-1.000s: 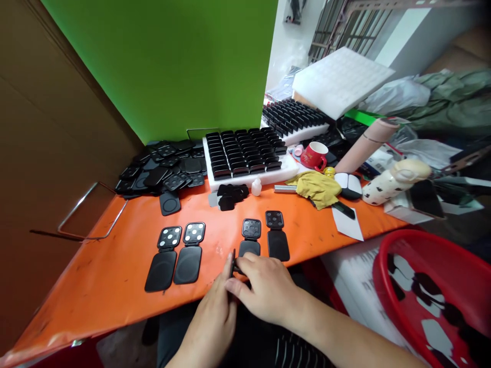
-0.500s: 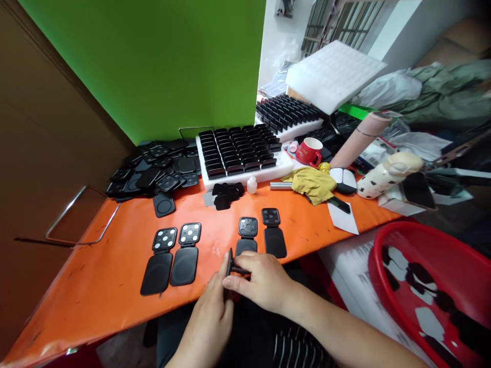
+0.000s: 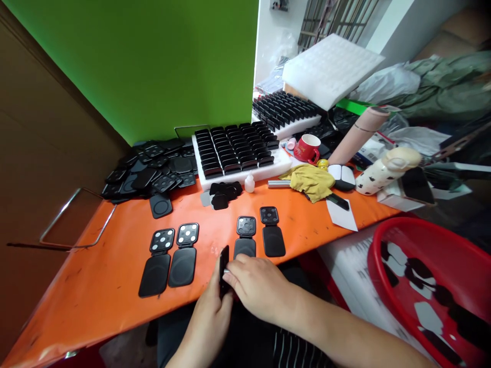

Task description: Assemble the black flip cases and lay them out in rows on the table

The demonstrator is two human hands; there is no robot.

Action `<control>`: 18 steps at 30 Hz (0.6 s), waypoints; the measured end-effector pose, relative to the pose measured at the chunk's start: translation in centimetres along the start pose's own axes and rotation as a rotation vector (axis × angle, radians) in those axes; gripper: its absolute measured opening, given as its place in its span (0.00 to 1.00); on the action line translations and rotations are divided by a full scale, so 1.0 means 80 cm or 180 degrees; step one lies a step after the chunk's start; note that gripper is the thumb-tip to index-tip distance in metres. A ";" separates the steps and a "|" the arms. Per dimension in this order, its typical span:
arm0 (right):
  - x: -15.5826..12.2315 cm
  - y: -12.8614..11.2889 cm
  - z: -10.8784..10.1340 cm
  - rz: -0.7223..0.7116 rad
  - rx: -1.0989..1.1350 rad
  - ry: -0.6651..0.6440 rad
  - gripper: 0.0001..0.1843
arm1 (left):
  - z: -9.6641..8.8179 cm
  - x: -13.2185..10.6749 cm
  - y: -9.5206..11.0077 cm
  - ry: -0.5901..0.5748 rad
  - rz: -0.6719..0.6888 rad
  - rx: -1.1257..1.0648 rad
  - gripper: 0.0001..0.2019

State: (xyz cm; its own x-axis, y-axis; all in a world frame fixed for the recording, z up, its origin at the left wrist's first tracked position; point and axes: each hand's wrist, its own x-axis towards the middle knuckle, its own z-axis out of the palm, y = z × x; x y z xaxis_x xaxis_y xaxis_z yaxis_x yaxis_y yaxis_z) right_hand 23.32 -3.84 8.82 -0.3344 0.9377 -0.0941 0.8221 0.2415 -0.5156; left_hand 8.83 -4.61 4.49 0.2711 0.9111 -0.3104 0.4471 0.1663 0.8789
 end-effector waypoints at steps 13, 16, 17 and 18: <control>-0.003 0.002 0.015 0.0242 0.0971 0.0056 0.12 | 0.003 -0.007 0.003 -0.0372 0.0129 0.0059 0.26; 0.001 0.011 0.023 0.0441 0.2225 -0.0148 0.15 | 0.005 -0.010 0.001 -0.0430 -0.0222 -0.0380 0.30; 0.002 0.013 0.023 0.0553 0.2503 -0.0207 0.16 | 0.004 -0.011 0.000 -0.0440 -0.0284 -0.0438 0.32; 0.003 0.016 0.022 0.0644 0.2586 -0.0218 0.18 | 0.003 -0.011 -0.002 -0.0454 -0.0287 -0.0405 0.33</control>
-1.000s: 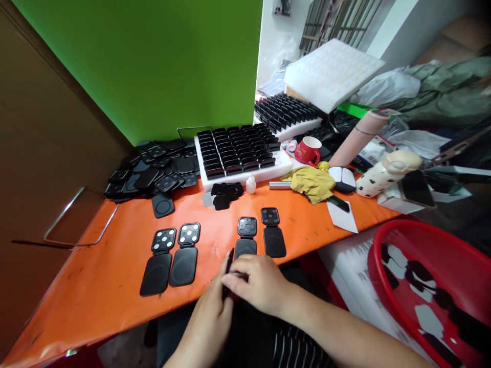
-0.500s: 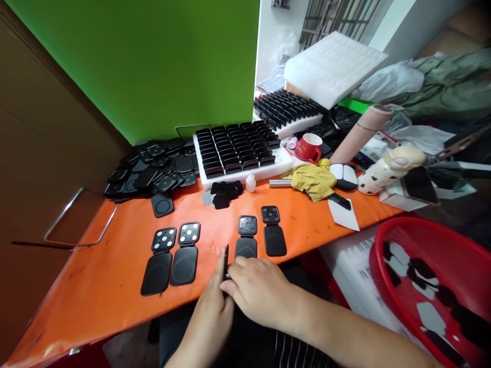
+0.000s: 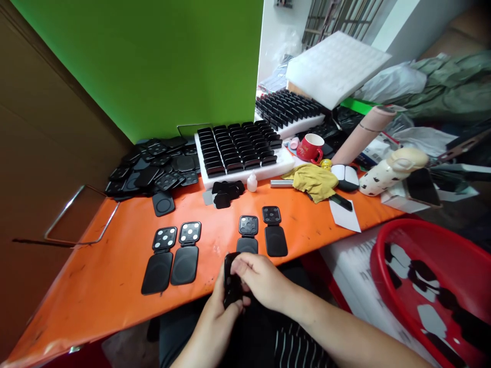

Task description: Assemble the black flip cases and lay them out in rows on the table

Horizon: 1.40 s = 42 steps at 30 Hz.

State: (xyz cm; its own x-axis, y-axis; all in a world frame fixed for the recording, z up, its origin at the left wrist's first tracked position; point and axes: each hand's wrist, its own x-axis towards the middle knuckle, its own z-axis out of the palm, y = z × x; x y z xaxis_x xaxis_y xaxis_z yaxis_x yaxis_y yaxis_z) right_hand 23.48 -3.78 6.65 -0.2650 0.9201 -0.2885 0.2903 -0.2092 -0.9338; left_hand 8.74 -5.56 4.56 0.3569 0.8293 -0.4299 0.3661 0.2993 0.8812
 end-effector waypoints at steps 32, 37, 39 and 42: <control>-0.026 0.002 0.014 0.1124 0.2505 -0.0777 0.15 | -0.034 -0.029 -0.015 0.0622 0.0989 0.0836 0.14; -0.036 0.001 0.008 0.1311 0.2688 -0.1054 0.14 | -0.048 -0.039 -0.016 0.0206 0.2031 0.1994 0.27; -0.038 0.002 0.008 0.1319 0.2666 -0.1091 0.15 | -0.051 -0.043 -0.012 0.0169 0.2217 0.2359 0.31; -0.037 0.003 0.012 0.1317 0.2564 -0.0971 0.15 | -0.054 -0.046 -0.008 0.0228 0.2393 0.2623 0.30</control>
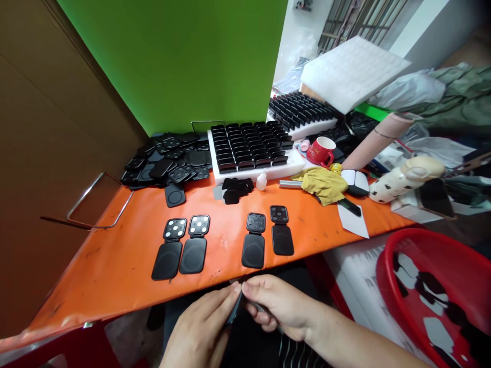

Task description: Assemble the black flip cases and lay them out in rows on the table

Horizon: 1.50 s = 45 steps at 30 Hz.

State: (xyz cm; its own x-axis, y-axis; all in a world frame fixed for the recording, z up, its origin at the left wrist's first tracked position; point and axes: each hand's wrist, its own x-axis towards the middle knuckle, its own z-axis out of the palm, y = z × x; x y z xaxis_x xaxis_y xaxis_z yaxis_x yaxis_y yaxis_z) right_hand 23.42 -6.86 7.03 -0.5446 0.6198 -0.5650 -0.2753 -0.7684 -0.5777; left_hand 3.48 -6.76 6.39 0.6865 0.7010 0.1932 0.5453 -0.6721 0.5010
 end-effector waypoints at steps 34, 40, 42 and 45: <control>0.004 -0.002 0.013 0.0338 0.1933 0.0332 0.14 | 0.009 0.030 0.005 0.0664 -0.0241 -0.1358 0.22; 0.010 -0.008 -0.001 -0.0219 0.1615 0.0194 0.16 | -0.004 0.076 -0.029 0.0769 -0.1442 -0.1073 0.12; 0.010 -0.010 -0.003 -0.0436 0.1382 0.0290 0.17 | -0.003 0.102 -0.057 0.0889 -0.1679 -0.0818 0.18; 0.009 -0.007 -0.003 -0.0479 0.1172 0.0327 0.17 | 0.005 0.134 -0.098 0.0891 -0.1708 -0.0504 0.21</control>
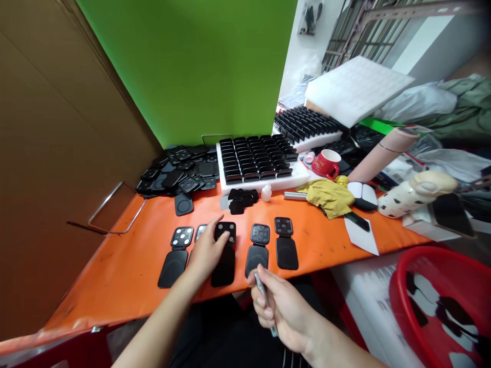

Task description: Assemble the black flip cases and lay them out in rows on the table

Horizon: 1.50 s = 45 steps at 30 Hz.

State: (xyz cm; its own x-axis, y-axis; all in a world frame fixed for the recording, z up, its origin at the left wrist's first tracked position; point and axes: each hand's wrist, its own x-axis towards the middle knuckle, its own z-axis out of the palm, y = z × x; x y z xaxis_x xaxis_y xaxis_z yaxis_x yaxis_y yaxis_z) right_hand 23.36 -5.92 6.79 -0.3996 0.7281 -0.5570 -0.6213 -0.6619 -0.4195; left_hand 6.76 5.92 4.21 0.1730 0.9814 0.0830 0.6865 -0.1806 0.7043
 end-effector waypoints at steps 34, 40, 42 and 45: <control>-0.005 -0.046 -0.043 -0.1988 -0.4236 0.1524 0.16 | 0.075 -0.063 0.060 -0.0763 0.0080 -0.1239 0.23; -0.003 -0.056 -0.020 -0.2080 -0.4990 0.1466 0.14 | 0.050 -0.093 0.071 -0.0745 0.0334 -0.1290 0.25; -0.004 -0.056 -0.015 -0.2067 -0.5272 0.1485 0.14 | 0.045 -0.099 0.070 -0.0771 0.0455 -0.0907 0.27; -0.008 -0.055 -0.010 -0.1973 -0.5592 0.1483 0.14 | 0.046 -0.107 0.066 -0.0859 0.0464 -0.0890 0.28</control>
State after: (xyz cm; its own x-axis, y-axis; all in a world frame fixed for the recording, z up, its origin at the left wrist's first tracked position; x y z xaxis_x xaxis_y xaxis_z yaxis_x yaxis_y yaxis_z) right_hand 26.88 -3.61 8.41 -0.0523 0.9967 -0.0621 0.8118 0.0062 -0.5840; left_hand 11.53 -3.65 4.59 0.4587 0.8879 0.0345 0.4294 -0.2555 0.8662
